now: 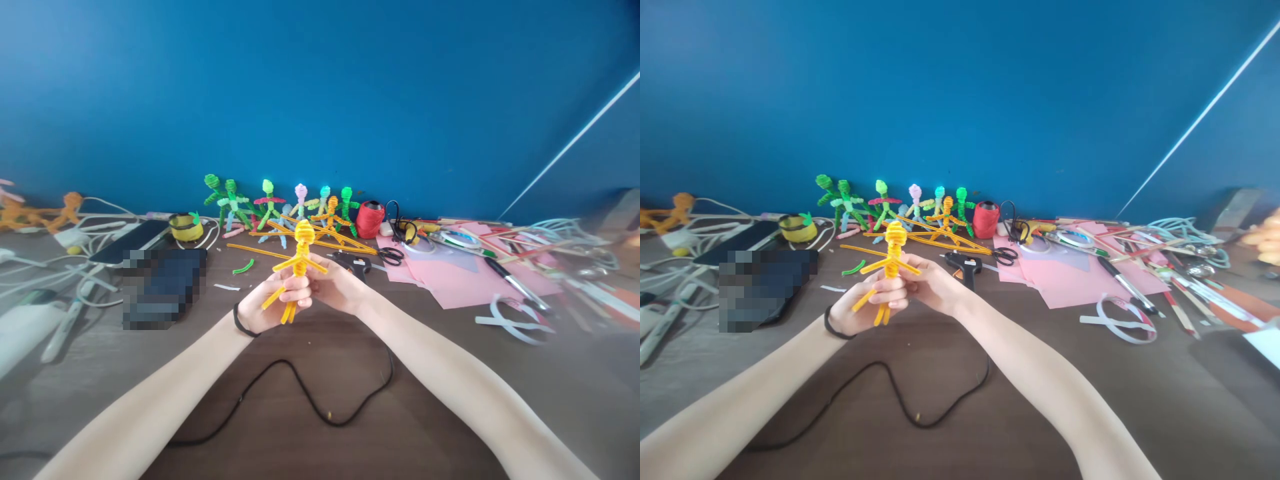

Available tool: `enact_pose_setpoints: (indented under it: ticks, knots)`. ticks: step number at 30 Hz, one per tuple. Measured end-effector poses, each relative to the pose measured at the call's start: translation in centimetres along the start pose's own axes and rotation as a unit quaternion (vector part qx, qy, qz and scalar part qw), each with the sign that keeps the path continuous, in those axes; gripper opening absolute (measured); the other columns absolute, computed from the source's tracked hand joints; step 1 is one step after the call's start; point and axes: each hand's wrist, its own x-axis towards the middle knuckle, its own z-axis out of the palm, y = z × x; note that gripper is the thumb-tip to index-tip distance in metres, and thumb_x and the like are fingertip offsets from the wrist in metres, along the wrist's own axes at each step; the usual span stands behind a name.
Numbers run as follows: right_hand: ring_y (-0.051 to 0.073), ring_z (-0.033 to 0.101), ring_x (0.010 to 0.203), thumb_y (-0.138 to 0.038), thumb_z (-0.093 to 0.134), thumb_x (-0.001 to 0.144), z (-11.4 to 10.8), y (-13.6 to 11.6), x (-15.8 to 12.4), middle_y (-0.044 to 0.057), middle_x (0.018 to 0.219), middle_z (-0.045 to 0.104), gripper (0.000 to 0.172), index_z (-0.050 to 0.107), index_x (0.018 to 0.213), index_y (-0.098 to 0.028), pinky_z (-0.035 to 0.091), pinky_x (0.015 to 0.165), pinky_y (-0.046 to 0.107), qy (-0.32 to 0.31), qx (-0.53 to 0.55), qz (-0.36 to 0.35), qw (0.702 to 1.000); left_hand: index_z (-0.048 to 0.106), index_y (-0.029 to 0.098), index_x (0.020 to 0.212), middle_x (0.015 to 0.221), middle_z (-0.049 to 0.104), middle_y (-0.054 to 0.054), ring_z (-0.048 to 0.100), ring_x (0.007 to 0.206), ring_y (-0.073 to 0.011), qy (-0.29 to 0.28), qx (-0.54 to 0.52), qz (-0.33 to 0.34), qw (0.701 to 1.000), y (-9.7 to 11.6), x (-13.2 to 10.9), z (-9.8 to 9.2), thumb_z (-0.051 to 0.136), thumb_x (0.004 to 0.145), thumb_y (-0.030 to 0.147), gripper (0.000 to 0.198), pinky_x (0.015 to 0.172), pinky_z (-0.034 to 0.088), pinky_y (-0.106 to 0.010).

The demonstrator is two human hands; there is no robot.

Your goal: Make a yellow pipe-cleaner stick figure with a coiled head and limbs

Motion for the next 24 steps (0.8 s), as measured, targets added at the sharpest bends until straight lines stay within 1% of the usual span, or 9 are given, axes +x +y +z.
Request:
enact_pose_setpoints:
  ticks: [3, 6, 9, 12, 14, 16, 19, 21, 24]
  knots:
    - [0.007, 0.043, 0.055, -0.03, 0.067, 0.064, 0.1, 0.0, -0.1, -0.003, 0.068, 0.05, 0.02, 0.058, 0.079, -0.019, 0.036, 0.055, 0.021, -0.016, -0.009, 0.002, 1.0, 0.051, 0.016, 0.068, 0.049, 0.03, 0.009, 0.03, 0.038, -0.0003, -0.002, -0.007, -0.004, 1.0, 0.0, 0.0, 0.0, 0.064, 0.06, 0.009, 0.017, 0.048, 0.033, -0.021]
    - [0.008, 0.047, 0.057, -0.03, 0.067, 0.064, 0.1, 0.1, -0.1, -0.003, 0.068, 0.052, 0.02, 0.058, 0.079, -0.019, 0.038, 0.058, 0.022, -0.023, -0.007, -0.012, 1.0, 0.05, 0.016, 0.066, 0.049, 0.03, 0.009, 0.031, 0.039, -0.0005, -0.013, -0.015, -0.002, 1.0, -0.1, 0.0, 0.0, 0.062, 0.061, 0.007, 0.016, 0.049, 0.033, -0.02]
    - [0.007, 0.048, 0.055, -0.03, 0.066, 0.066, 0.0, 0.4, 0.0, -0.003, 0.067, 0.052, 0.019, 0.056, 0.077, -0.019, 0.038, 0.055, 0.021, -0.022, -0.004, -0.029, 0.999, 0.05, 0.015, 0.067, 0.048, 0.032, 0.008, 0.032, 0.04, -0.0016, -0.022, -0.004, 0.0, 1.0, 0.0, 0.1, -0.2, 0.056, 0.066, 0.008, 0.009, 0.051, 0.034, -0.021]
    - [0.009, 0.051, 0.053, -0.032, 0.064, 0.069, 0.0, 0.6, 0.2, -0.003, 0.061, 0.052, 0.02, 0.054, 0.08, -0.019, 0.039, 0.052, 0.022, -0.031, -0.011, -0.037, 0.999, 0.05, 0.015, 0.069, 0.05, 0.038, 0.004, 0.036, 0.043, -0.005, -0.025, 0.03, 0.009, 0.999, 0.3, 0.2, -0.2, 0.048, 0.071, 0.012, 0.004, 0.055, 0.036, -0.024]
    - [0.01, 0.052, 0.051, -0.033, 0.063, 0.069, -0.2, 0.7, 0.4, -0.003, 0.058, 0.051, 0.021, 0.053, 0.079, -0.018, 0.039, 0.049, 0.023, -0.032, -0.017, -0.046, 0.998, 0.051, 0.015, 0.073, 0.054, 0.042, 0.002, 0.039, 0.046, -0.0075, -0.028, 0.053, 0.016, 0.998, 0.5, 0.2, 0.0, 0.046, 0.07, 0.015, 0.006, 0.057, 0.038, -0.026]
    - [0.01, 0.05, 0.049, -0.033, 0.065, 0.067, -0.3, 0.7, 0.5, -0.003, 0.055, 0.051, 0.022, 0.053, 0.077, -0.017, 0.039, 0.048, 0.022, -0.017, -0.019, -0.056, 0.998, 0.052, 0.015, 0.077, 0.056, 0.043, 0.001, 0.04, 0.049, -0.0086, -0.023, 0.076, 0.028, 0.996, 0.5, 0.2, 0.1, 0.047, 0.069, 0.018, 0.009, 0.058, 0.039, -0.027]
    - [0.007, 0.043, 0.046, -0.032, 0.068, 0.064, -0.6, 0.7, 0.7, -0.004, 0.055, 0.049, 0.023, 0.054, 0.074, -0.016, 0.036, 0.048, 0.021, 0.016, -0.023, -0.071, 0.997, 0.053, 0.015, 0.081, 0.054, 0.043, 0.003, 0.04, 0.049, -0.0072, 0.013, 0.129, 0.078, 0.988, 0.1, 0.5, 0.3, 0.053, 0.07, 0.017, 0.011, 0.054, 0.038, -0.023]
    - [0.005, 0.038, 0.045, -0.031, 0.068, 0.063, -0.7, 0.6, 0.7, -0.005, 0.054, 0.046, 0.022, 0.055, 0.072, -0.016, 0.033, 0.048, 0.02, 0.028, -0.031, -0.084, 0.996, 0.053, 0.016, 0.082, 0.055, 0.046, 0.004, 0.04, 0.047, -0.0057, 0.056, 0.165, 0.125, 0.977, -0.2, 0.7, 0.3, 0.059, 0.069, 0.018, 0.014, 0.051, 0.036, -0.021]
    - [0.003, 0.031, 0.044, -0.03, 0.069, 0.062, -0.8, 0.6, 0.8, -0.006, 0.053, 0.043, 0.022, 0.054, 0.067, -0.015, 0.026, 0.045, 0.019, 0.061, -0.051, -0.104, 0.991, 0.052, 0.016, 0.081, 0.06, 0.054, 0.003, 0.048, 0.051, -0.0061, 0.132, 0.212, 0.171, 0.953, -0.4, 1.0, 0.1, 0.066, 0.064, 0.023, 0.023, 0.052, 0.039, -0.02]
